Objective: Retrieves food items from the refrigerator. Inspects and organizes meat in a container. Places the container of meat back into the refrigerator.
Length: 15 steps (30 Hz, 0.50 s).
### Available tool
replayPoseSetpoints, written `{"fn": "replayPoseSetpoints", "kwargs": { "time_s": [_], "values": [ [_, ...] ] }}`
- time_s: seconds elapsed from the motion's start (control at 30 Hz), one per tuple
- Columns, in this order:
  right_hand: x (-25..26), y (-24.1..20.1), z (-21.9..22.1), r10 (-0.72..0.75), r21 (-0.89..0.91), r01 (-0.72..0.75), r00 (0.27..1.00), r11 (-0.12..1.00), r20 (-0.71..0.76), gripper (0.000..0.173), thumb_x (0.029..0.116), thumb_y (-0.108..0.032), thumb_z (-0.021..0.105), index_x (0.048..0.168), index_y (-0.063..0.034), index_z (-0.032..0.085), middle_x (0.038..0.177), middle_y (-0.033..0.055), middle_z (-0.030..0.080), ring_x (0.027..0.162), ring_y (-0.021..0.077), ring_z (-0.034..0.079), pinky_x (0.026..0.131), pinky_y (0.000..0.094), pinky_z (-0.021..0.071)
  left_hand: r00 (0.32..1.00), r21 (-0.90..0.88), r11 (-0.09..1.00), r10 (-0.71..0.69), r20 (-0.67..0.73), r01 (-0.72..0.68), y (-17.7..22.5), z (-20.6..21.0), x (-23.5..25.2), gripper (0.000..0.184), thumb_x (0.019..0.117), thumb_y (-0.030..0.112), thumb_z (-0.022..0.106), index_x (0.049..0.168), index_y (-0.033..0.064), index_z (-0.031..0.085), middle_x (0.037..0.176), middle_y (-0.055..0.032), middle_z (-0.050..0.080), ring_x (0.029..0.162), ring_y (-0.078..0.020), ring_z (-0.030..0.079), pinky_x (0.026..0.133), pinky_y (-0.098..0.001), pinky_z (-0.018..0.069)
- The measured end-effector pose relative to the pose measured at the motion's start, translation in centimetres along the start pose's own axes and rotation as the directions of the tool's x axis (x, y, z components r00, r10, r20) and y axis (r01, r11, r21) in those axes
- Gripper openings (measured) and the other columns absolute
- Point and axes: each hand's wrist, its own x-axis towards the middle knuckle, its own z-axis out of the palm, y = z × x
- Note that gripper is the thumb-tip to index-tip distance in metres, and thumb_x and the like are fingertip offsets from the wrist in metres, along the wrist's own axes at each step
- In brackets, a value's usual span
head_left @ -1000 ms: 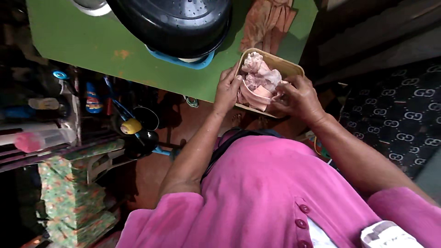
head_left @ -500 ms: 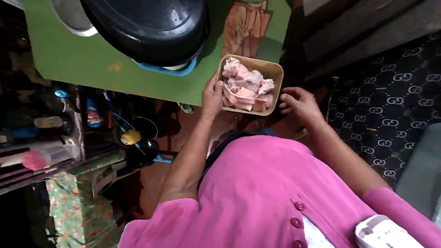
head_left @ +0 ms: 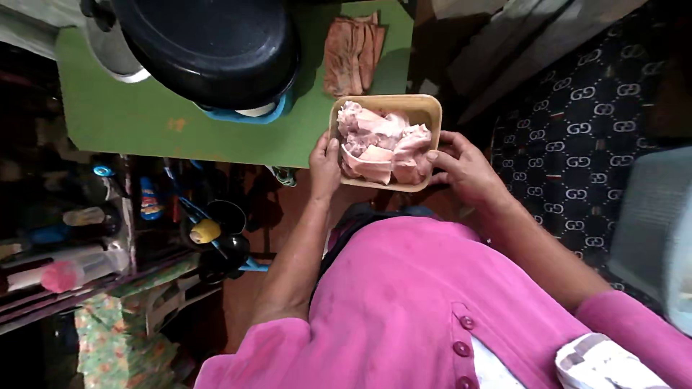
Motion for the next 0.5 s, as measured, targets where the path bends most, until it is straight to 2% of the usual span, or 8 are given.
{"fn": "replayPoseSetpoints", "kwargs": {
  "time_s": [0.1, 0.2, 0.23, 0.3, 0.4, 0.5],
  "values": [
    [-3.1, 0.1, 0.0, -0.054, 0.031, 0.055, 0.998, 0.998, -0.020, 0.070, 0.0904, -0.013, 0.071, 0.152, -0.0106, 0.038, 0.119, 0.0111, 0.065, 0.096, 0.0217, 0.071, 0.076, 0.0391, 0.0637, 0.992, -0.046, 0.993, 0.108, 0.070, -0.105, 1.9, 0.3, -1.0, 0.032, 0.1087, 0.008, 0.043, 0.135, -0.0045, 0.057, 0.121, -0.0088, 0.069, 0.107, -0.0105, 0.067, 0.097, -0.0307, 0.0562],
    [-6.6, 1.2, 1.0, -0.178, 0.037, 0.183, 0.978, 0.982, -0.112, 0.076, 0.0786, -0.005, 0.071, 0.149, -0.0069, 0.042, 0.121, 0.0088, 0.067, 0.098, 0.0166, 0.070, 0.082, 0.0337, 0.0629, 0.960, -0.027, 0.974, 0.227, 0.163, -0.226, 4.0, 0.2, -2.5, 0.035, 0.1090, 0.009, 0.042, 0.139, -0.0042, 0.054, 0.126, -0.0093, 0.068, 0.111, -0.0101, 0.067, 0.099, -0.0303, 0.0554],
    [-7.9, 1.8, 1.5, -0.217, 0.032, 0.224, 0.964, 0.974, -0.151, 0.075, 0.0775, -0.002, 0.071, 0.147, -0.0055, 0.044, 0.123, 0.0084, 0.067, 0.103, 0.0152, 0.070, 0.087, 0.0328, 0.0618, 0.943, -0.018, 0.962, 0.272, 0.193, -0.274, 4.5, 0.0, -3.2, 0.035, 0.1089, 0.009, 0.042, 0.139, -0.0042, 0.054, 0.128, -0.0097, 0.067, 0.112, -0.0104, 0.066, 0.100, -0.0304, 0.0551],
    [-10.4, 3.2, 3.0, -0.292, -0.033, 0.292, 0.925, 0.956, -0.242, 0.070, 0.0776, 0.002, 0.067, 0.143, -0.0046, 0.045, 0.122, 0.0085, 0.068, 0.107, 0.0143, 0.069, 0.090, 0.0341, 0.0610, 0.895, -0.022, 0.929, 0.363, 0.259, -0.370, 5.1, -0.6, -4.7, 0.035, 0.1083, 0.009, 0.043, 0.139, -0.0037, 0.055, 0.134, -0.0115, 0.062, 0.119, -0.0129, 0.062, 0.104, -0.0322, 0.0525],
    [-14.0, 5.8, 5.1, -0.388, -0.185, 0.342, 0.850, 0.921, -0.358, 0.074, 0.0785, -0.003, 0.070, 0.146, -0.0033, 0.041, 0.127, 0.0093, 0.064, 0.113, 0.0125, 0.066, 0.095, 0.0344, 0.0586, 0.804, -0.104, 0.874, 0.478, 0.353, -0.475, 5.1, -1.7, -7.2, 0.039, 0.1092, 0.014, 0.045, 0.144, -0.0022, 0.052, 0.146, -0.0138, 0.055, 0.130, -0.0171, 0.056, 0.111, -0.0362, 0.0477],
    [-17.5, 8.5, 6.8, -0.463, -0.212, 0.412, 0.780, 0.886, -0.421, 0.079, 0.0798, -0.002, 0.071, 0.151, -0.0016, 0.036, 0.132, 0.0108, 0.062, 0.118, 0.0128, 0.064, 0.098, 0.0335, 0.0572, 0.753, -0.243, 0.851, 0.526, 0.396, -0.466, 4.5, -2.2, -9.7, 0.040, 0.1080, 0.013, 0.044, 0.143, -0.0041, 0.051, 0.145, -0.0137, 0.054, 0.130, -0.0166, 0.056, 0.110, -0.0365, 0.0476]
  ]
}}
